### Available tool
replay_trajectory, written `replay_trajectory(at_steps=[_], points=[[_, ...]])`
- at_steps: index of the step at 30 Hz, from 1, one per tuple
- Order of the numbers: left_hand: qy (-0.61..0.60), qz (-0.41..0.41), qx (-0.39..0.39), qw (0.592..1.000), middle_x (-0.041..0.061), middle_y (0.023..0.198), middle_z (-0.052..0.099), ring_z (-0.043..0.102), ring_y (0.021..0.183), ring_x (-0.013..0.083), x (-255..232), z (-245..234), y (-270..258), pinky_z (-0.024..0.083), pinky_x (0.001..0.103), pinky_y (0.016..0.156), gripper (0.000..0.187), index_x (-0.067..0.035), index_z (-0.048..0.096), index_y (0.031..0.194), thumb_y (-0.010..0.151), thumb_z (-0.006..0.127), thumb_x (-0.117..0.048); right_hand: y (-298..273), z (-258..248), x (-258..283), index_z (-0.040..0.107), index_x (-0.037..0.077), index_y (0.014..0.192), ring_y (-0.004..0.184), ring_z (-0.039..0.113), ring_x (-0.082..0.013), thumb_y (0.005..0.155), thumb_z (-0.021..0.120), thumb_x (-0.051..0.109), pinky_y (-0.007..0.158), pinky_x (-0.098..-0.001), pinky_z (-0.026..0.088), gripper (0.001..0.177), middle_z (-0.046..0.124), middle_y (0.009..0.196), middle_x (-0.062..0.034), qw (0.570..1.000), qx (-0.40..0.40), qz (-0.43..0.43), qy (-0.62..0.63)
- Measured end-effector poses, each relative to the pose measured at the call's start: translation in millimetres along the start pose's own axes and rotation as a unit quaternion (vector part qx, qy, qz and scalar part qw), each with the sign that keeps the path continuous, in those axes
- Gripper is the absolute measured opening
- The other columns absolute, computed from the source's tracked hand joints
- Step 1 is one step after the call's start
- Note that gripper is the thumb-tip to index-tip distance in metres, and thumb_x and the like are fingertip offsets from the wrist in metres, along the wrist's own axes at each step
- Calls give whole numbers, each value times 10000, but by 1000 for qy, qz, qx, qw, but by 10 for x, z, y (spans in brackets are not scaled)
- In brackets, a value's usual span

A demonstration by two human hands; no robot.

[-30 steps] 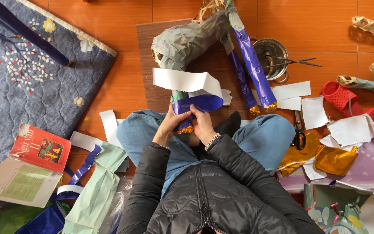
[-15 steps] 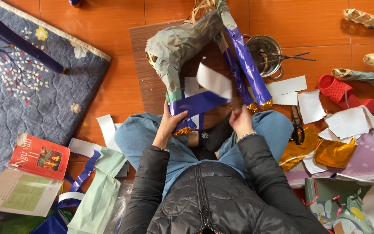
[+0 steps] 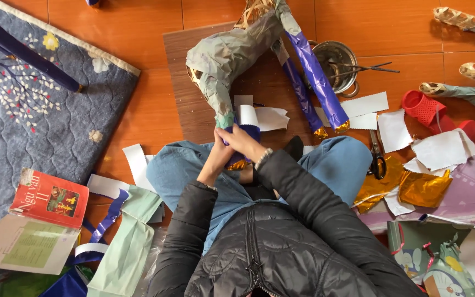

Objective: Applying decorative purple and green paper to a giraffe-shaped armature.

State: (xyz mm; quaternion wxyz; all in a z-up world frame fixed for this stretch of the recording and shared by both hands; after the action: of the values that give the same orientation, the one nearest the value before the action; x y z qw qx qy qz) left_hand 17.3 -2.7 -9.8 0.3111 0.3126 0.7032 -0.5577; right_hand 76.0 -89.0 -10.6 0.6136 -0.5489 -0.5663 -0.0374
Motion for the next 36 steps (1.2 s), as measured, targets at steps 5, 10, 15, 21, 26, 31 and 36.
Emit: replay_trajectory(at_steps=[5, 10, 15, 21, 26, 31, 36], points=[[-12, -44, 114, 992, 379, 1260, 557, 612, 1145, 459, 222, -99, 171, 566, 521, 833, 1266, -154, -4, 1579, 729, 883, -459, 130, -23, -132, 659, -15, 1190, 820, 727, -249, 785, 831, 478, 707, -369, 614, 660, 722, 970, -171, 945, 29, 87, 314], [-92, -34, 101, 990, 358, 1432, 383, 439, 1297, 446, -138, -214, -228, 431, 552, 963, 972, -151, 61, 1589, 900, 659, -485, 370, 146, -348, 656, -18, 1150, 816, 732, -288, 797, 848, 419, 685, -396, 616, 594, 721, 959, -197, 914, 41, 92, 393], [-95, 47, 91, 990, 345, 1539, 246, 213, 1460, 388, -611, -270, -896, 186, 523, 1180, 580, -51, 166, 1573, 1068, 381, -238, 386, 140, -379, 659, 21, 1134, 777, 722, -261, 820, 834, 369, 664, -390, 609, 501, 709, 879, -139, 905, 36, 92, 413], [-211, 194, -49, 957, 122, 1028, 509, 528, 873, 179, 495, -86, -530, 476, 257, 674, 639, -249, -20, 1603, 1082, 350, -252, 423, 209, -442, 644, 90, 1180, 782, 740, -290, 847, 821, 356, 653, -413, 628, 462, 711, 901, -147, 885, 58, 90, 454], [-241, 135, -219, 936, 161, 1211, 558, 649, 931, 262, 1011, -109, -455, 619, 390, 755, 232, -62, 499, 1251, 1046, 508, -170, 370, 169, -425, 616, 140, 1214, 767, 741, -287, 823, 838, 408, 653, -403, 636, 524, 708, 893, -151, 874, 80, 115, 465], [-183, 19, -40, 982, 173, 859, 733, 724, 786, 254, 737, -45, -493, 609, 392, 669, 583, -53, 762, 967, 1044, 390, -494, 43, 135, -32, 625, 131, 1159, 718, 730, -259, 798, 841, 452, 611, -374, 627, 528, 711, 860, -137, 864, 102, 140, 472], [-400, -67, -52, 912, 220, 1246, 596, 632, 1060, 324, 356, 89, -193, 557, 497, 895, 564, -39, 519, 1341, 1011, 509, -496, 43, 76, -71, 638, 55, 1082, 652, 715, -244, 785, 833, 495, 568, -374, 620, 565, 708, 812, -134, 858, 103, 158, 478]])
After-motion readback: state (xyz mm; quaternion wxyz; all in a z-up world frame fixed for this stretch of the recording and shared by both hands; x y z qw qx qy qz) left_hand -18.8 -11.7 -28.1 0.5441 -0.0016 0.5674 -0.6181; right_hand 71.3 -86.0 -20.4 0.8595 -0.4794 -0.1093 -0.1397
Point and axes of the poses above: each hand's wrist, its own y-axis towards the middle knuckle, its own z-axis out of the palm, x = y × z, the point moved 1 cm from there along y, towards the middle knuckle
